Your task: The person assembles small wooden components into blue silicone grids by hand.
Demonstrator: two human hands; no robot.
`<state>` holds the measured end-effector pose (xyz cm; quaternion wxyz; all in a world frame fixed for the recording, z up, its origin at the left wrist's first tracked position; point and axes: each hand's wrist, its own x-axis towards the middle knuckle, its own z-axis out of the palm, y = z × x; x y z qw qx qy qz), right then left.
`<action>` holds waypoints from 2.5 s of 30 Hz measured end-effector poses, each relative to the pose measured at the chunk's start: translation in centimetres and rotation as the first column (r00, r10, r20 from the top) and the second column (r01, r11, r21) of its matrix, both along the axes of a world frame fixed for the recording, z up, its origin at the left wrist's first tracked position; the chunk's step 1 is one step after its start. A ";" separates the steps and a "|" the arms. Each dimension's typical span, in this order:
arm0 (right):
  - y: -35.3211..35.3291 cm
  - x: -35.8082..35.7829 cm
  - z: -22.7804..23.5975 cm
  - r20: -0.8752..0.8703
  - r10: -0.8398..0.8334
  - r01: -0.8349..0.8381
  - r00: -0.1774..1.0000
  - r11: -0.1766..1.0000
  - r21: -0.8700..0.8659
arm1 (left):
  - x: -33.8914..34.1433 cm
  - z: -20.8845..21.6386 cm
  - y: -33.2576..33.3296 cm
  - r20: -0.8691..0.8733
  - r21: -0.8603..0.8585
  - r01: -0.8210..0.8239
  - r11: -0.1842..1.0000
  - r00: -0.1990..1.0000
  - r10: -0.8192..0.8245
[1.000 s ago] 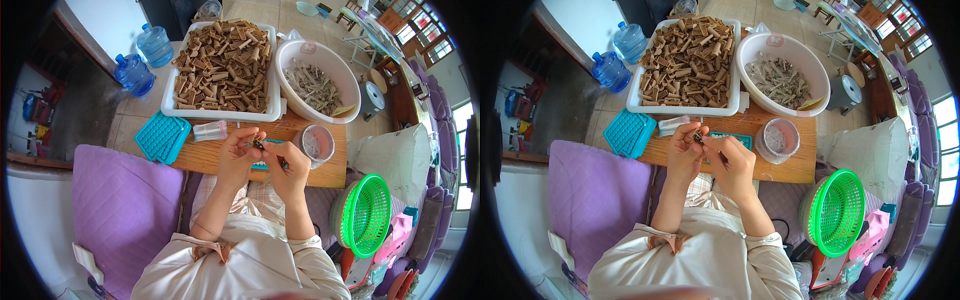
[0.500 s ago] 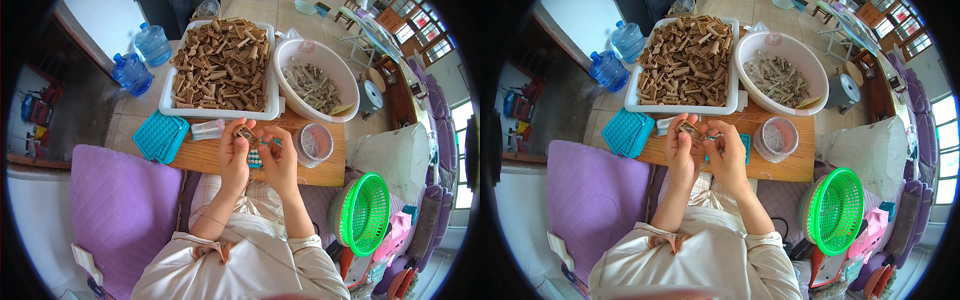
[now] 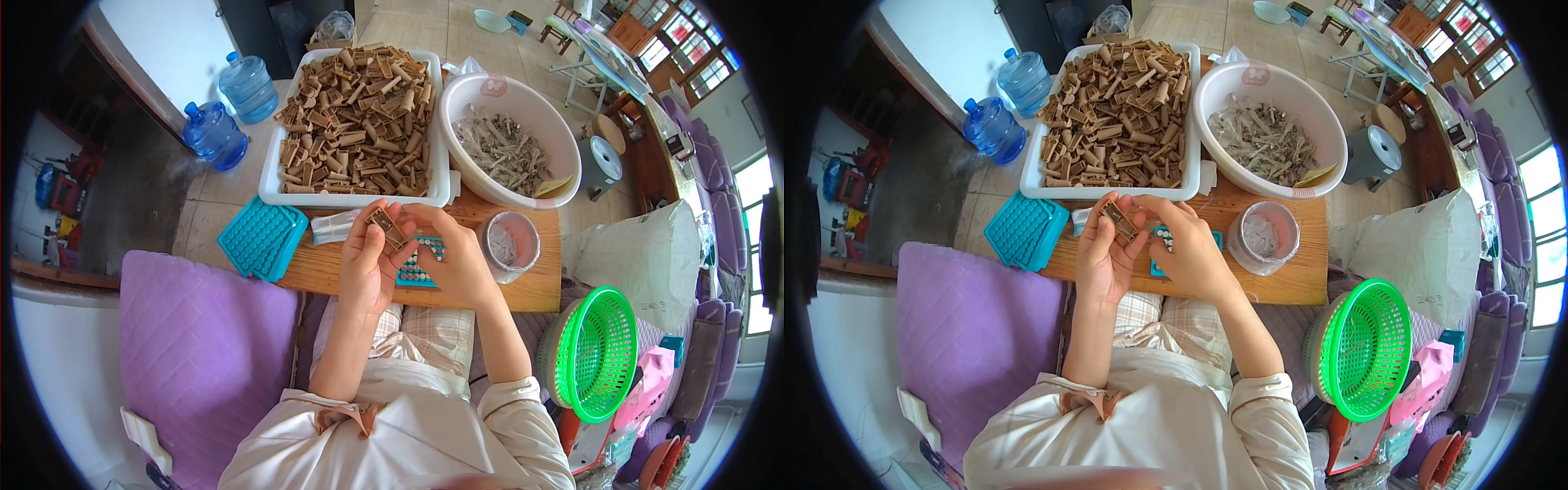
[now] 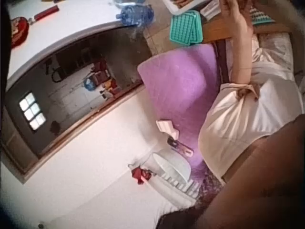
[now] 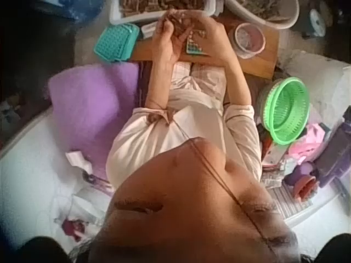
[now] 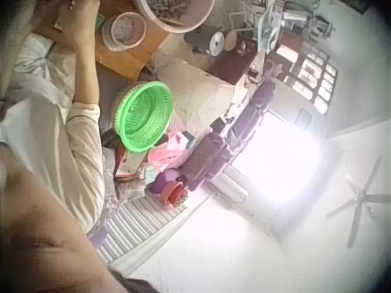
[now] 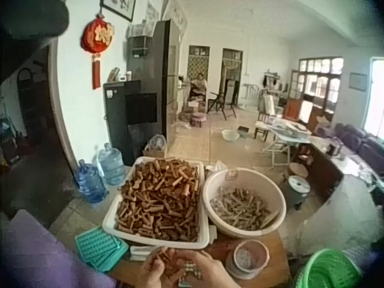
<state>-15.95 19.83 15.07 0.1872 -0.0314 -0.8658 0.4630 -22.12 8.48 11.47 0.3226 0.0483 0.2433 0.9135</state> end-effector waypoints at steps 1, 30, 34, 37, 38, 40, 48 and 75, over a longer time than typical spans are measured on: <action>0.1 0.0 -0.1 0.025 -0.004 0.007 1.000 0.992 -0.124 | 0.2 -0.2 0.0 -0.048 -0.052 -0.025 0.998 0.999 0.022; 5.6 3.9 -11.6 0.281 -0.264 0.273 0.923 0.962 0.008 | -0.9 -6.6 -2.9 -0.093 -0.407 -0.078 0.910 0.995 0.044; 4.6 4.4 -14.0 0.204 -0.311 0.205 0.928 0.886 0.416 | -1.2 -7.2 -3.9 -0.027 -0.392 -0.035 0.919 0.999 0.027; 4.5 3.9 -14.8 0.187 -0.337 0.242 0.923 0.884 0.400 | -0.2 -7.4 -3.3 0.004 -0.382 0.030 0.924 1.000 -0.031; 4.5 3.7 -14.8 0.189 -0.349 0.253 0.918 0.881 0.399 | 0.0 -7.5 -3.1 0.019 -0.380 0.071 0.922 0.997 -0.069; 4.4 3.5 -14.7 0.193 -0.353 0.255 0.915 0.880 0.400 | 0.3 -7.5 -2.9 0.027 -0.378 0.091 0.921 0.996 -0.087; 4.8 2.4 -15.0 0.159 -0.402 0.307 0.901 0.854 0.419 | 0.5 -6.9 -2.9 0.021 -0.412 0.145 0.900 0.988 -0.150; 0.0 0.0 -3.3 0.165 0.130 0.091 0.978 0.447 -0.890 | 0.2 -1.4 -2.1 -0.616 -0.468 -0.219 0.856 0.776 -0.138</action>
